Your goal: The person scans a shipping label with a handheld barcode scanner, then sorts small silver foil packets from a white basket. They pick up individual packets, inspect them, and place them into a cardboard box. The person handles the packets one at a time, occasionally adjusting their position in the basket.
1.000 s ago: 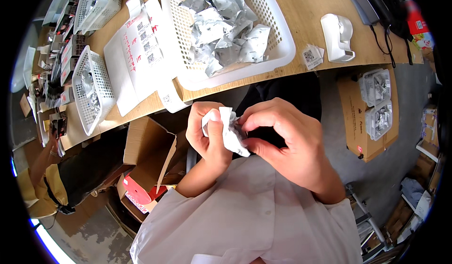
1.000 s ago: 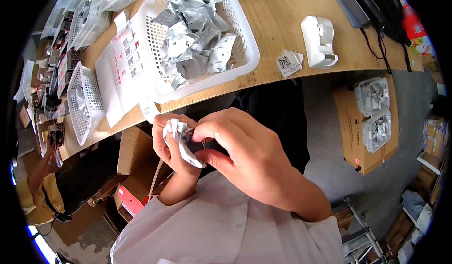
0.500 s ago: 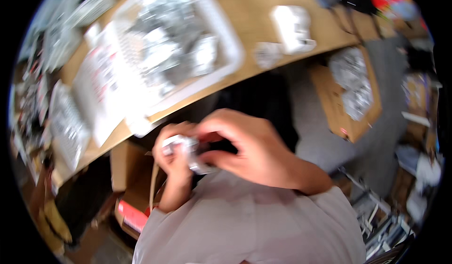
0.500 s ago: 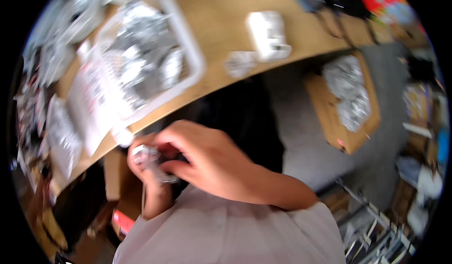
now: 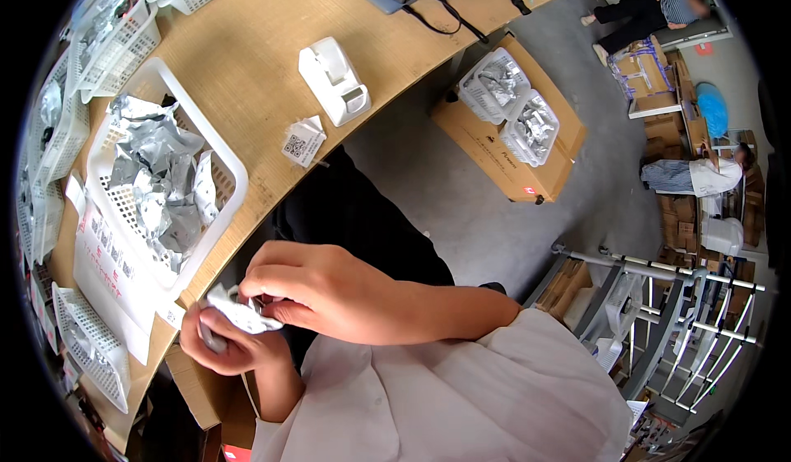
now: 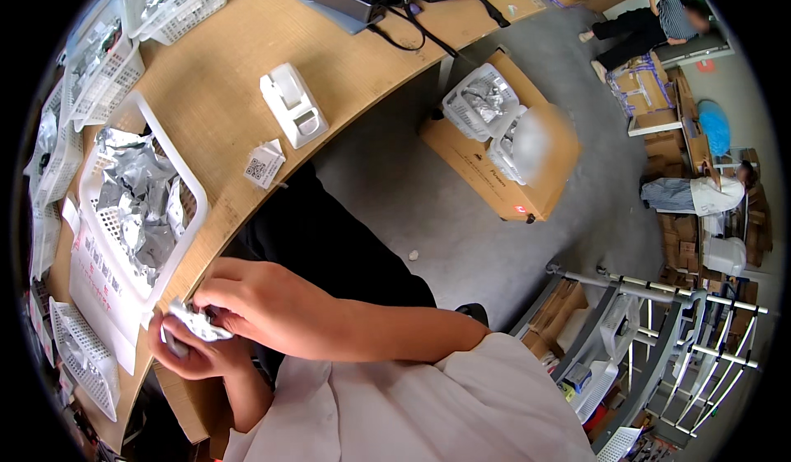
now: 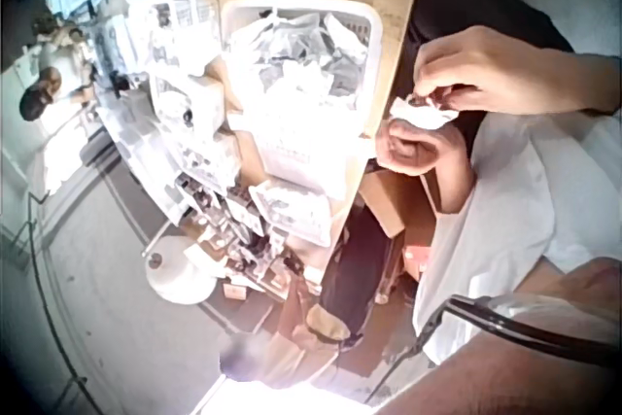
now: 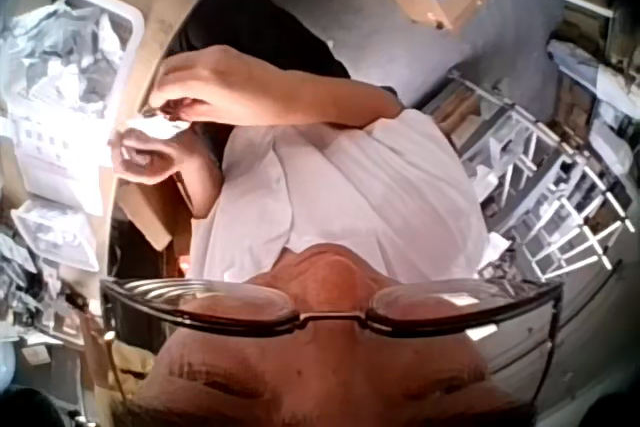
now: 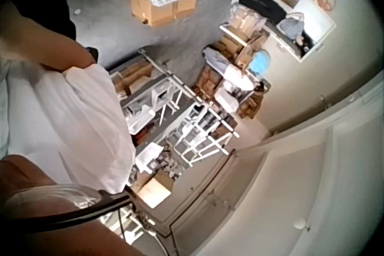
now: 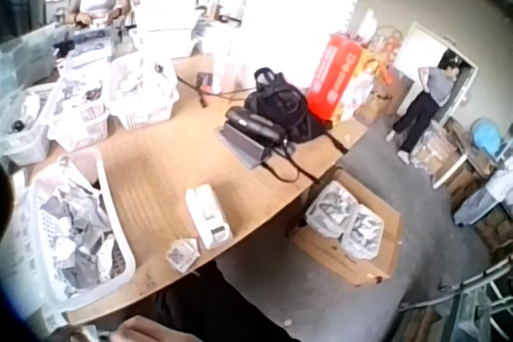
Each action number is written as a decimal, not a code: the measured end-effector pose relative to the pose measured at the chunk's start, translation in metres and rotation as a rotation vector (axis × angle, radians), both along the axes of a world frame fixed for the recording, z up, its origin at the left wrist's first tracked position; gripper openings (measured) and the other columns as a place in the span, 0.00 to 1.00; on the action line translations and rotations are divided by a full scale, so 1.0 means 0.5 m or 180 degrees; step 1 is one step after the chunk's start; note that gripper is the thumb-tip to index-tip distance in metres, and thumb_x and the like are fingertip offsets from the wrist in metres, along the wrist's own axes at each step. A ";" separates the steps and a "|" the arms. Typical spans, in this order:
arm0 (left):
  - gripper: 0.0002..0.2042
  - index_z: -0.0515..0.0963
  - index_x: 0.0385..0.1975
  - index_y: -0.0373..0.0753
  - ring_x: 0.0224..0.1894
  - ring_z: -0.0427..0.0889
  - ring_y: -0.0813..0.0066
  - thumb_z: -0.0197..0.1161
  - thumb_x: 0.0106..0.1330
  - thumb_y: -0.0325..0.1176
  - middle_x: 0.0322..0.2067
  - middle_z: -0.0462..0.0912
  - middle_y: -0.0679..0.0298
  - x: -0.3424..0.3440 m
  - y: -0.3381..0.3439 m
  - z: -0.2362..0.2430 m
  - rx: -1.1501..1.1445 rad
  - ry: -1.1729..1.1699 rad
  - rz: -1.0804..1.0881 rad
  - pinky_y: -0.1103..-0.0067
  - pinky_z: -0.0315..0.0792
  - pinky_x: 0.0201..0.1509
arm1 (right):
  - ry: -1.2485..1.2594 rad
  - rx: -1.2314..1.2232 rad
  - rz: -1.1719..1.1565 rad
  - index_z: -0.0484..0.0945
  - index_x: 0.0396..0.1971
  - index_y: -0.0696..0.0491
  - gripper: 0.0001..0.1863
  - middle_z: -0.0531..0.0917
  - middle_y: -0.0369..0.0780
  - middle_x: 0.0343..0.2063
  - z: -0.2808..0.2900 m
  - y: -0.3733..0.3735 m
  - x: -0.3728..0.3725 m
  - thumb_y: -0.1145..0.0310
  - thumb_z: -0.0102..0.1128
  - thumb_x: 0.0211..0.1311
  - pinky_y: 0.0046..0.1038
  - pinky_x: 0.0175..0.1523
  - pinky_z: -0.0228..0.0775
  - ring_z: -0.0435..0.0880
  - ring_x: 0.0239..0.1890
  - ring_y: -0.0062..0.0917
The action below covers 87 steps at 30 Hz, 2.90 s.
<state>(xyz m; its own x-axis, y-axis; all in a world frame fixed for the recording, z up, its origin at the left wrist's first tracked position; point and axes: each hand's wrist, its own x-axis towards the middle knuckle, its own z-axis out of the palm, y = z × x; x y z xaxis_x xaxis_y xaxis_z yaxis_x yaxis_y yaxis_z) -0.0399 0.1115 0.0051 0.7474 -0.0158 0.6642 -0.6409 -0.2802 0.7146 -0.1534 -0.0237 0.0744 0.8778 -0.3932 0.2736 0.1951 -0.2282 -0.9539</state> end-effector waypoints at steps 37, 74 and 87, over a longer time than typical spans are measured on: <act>0.10 0.78 0.51 0.33 0.44 0.83 0.77 0.69 0.81 0.31 0.46 0.86 0.61 -0.010 0.026 -0.019 -0.1223 0.2583 -0.2928 0.77 0.76 0.54 | 0.0174 0.0221 -0.0336 0.81 0.54 0.63 0.20 0.82 0.44 0.47 -0.028 -0.026 -0.032 0.81 0.73 0.62 0.28 0.48 0.89 0.90 0.45 0.28; 0.15 0.85 0.53 0.29 0.47 0.91 0.70 0.70 0.81 0.37 0.47 0.93 0.54 -0.016 0.026 0.002 -0.2072 0.3843 -0.3016 0.73 0.83 0.56 | -0.0060 0.0117 -0.0508 0.79 0.57 0.65 0.23 0.82 0.47 0.53 -0.021 0.005 -0.024 0.86 0.76 0.63 0.30 0.53 0.92 0.89 0.49 0.30; 0.15 0.84 0.60 0.30 0.55 0.90 0.70 0.66 0.83 0.35 0.53 0.92 0.56 -0.046 0.016 -0.004 -0.2361 0.3979 -0.3338 0.70 0.81 0.64 | -0.0890 0.0455 -0.1011 0.77 0.62 0.64 0.20 0.81 0.51 0.60 -0.070 0.006 -0.040 0.79 0.69 0.75 0.20 0.47 0.76 0.85 0.51 0.23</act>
